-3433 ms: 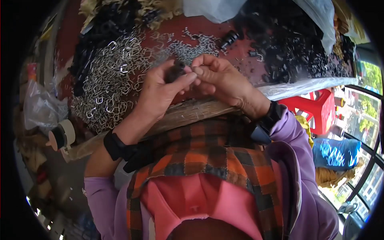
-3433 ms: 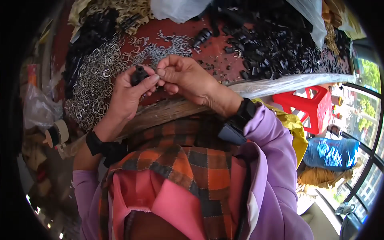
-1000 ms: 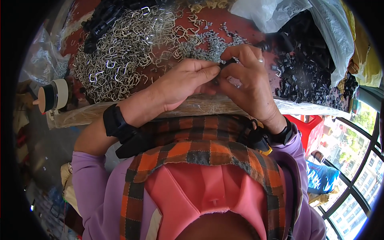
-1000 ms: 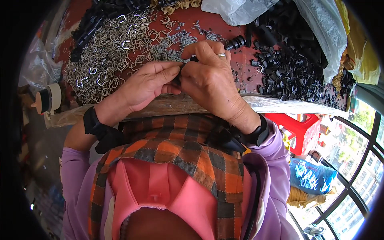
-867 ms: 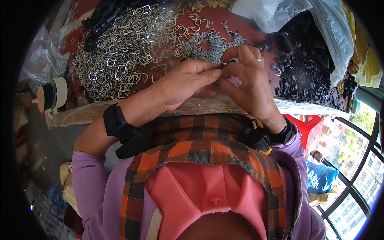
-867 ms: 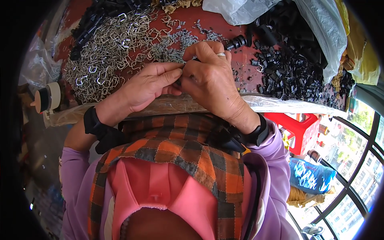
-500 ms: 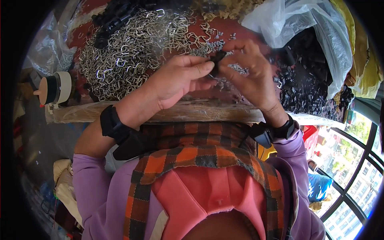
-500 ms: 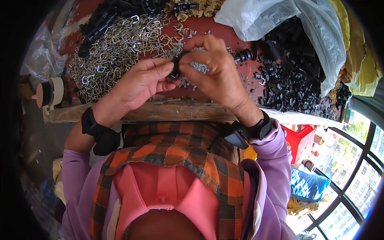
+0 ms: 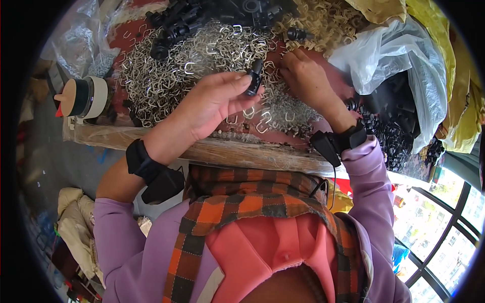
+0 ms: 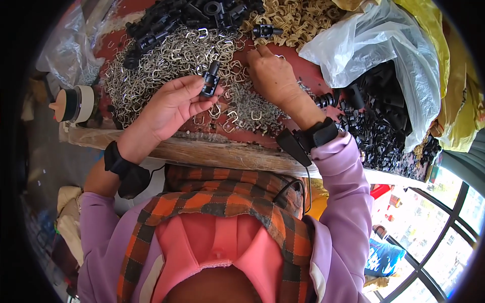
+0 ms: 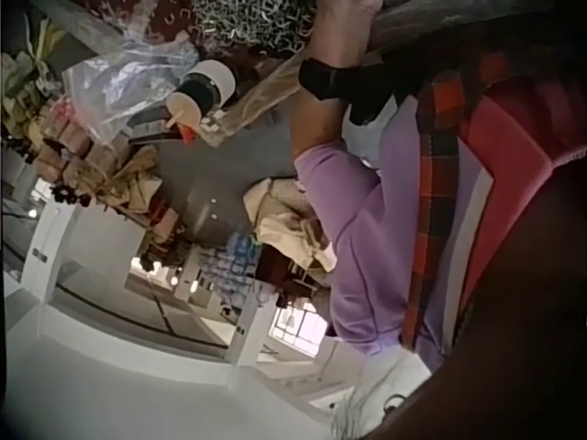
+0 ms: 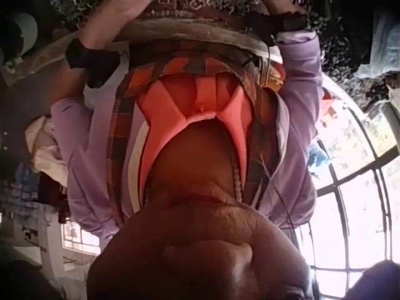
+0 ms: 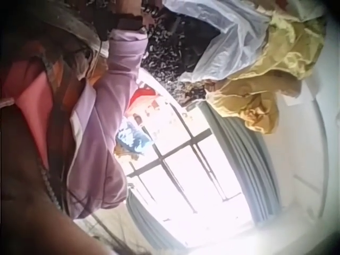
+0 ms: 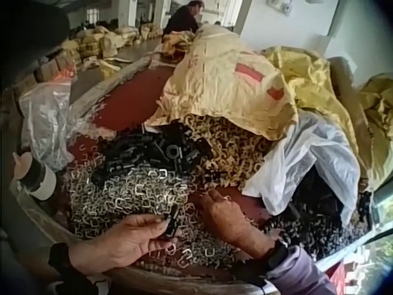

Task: The person assembles components by picking up a black plastic housing, inserting a metal clip and a beige plastic piece, and then sliding a larger black sleeve over the assembly.

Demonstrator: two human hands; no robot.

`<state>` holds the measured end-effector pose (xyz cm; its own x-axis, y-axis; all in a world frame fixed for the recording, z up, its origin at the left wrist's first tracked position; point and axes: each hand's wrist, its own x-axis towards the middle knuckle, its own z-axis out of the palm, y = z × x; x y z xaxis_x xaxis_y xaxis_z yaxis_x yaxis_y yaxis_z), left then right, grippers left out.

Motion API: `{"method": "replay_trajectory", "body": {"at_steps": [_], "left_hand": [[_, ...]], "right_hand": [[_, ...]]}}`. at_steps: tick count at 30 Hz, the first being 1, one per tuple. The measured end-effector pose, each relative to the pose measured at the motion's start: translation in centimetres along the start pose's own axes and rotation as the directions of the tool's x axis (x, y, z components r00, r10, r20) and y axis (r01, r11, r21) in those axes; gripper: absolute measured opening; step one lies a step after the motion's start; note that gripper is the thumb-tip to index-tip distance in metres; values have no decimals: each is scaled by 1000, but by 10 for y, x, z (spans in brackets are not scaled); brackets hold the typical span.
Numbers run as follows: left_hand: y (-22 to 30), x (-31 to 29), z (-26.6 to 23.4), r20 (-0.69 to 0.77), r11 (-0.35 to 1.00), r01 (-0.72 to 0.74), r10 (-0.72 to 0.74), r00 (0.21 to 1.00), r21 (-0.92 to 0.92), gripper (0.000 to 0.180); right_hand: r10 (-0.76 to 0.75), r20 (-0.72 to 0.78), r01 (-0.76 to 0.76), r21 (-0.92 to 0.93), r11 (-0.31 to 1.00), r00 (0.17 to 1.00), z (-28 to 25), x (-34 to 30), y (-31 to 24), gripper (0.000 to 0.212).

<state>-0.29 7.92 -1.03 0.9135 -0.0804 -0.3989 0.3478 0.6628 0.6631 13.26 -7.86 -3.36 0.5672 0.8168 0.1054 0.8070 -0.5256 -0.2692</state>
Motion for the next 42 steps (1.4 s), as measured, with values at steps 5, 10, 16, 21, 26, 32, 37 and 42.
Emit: {"method": "replay_trajectory", "body": {"at_steps": [5, 10, 16, 21, 26, 32, 37, 42], "left_hand": [[-4, 2, 1, 32, 1000, 14, -14, 999, 9, 20], [-6, 3, 2, -11, 1000, 9, -9, 1000, -9, 20], [-5, 2, 2, -49, 1000, 7, -7, 999, -16, 20], [-7, 4, 2, -44, 1000, 10, -11, 999, -19, 19], [-11, 11, 13, -26, 999, -29, 28, 999, -35, 18], [-26, 25, 29, 148, 989, -76, 95, 984, -129, 18], [-33, 25, 41, 195, 987, -7, 38, 980, -161, 15], [-39, 28, 45, 203, 989, -15, 45, 978, -147, 19]], "right_hand": [[48, -21, -48, 25, 999, 999, 0, -7, -1, 10], [27, -92, -18, 89, 996, 995, -6, -8, 2, 10], [7, 85, -6, -8, 1000, 996, -8, -8, -3, 10], [46, 14, -46, 13, 999, 999, -2, -12, 0, 13], [104, -56, -75, 380, 922, 993, -24, -20, -10, 12], [96, -68, -46, 527, 848, 993, -24, -46, -17, 9], [315, 15, -197, 808, 556, 949, -29, -64, -17, 11], [349, 79, -260, 822, 507, 934, -37, -72, -17, 20]]}}
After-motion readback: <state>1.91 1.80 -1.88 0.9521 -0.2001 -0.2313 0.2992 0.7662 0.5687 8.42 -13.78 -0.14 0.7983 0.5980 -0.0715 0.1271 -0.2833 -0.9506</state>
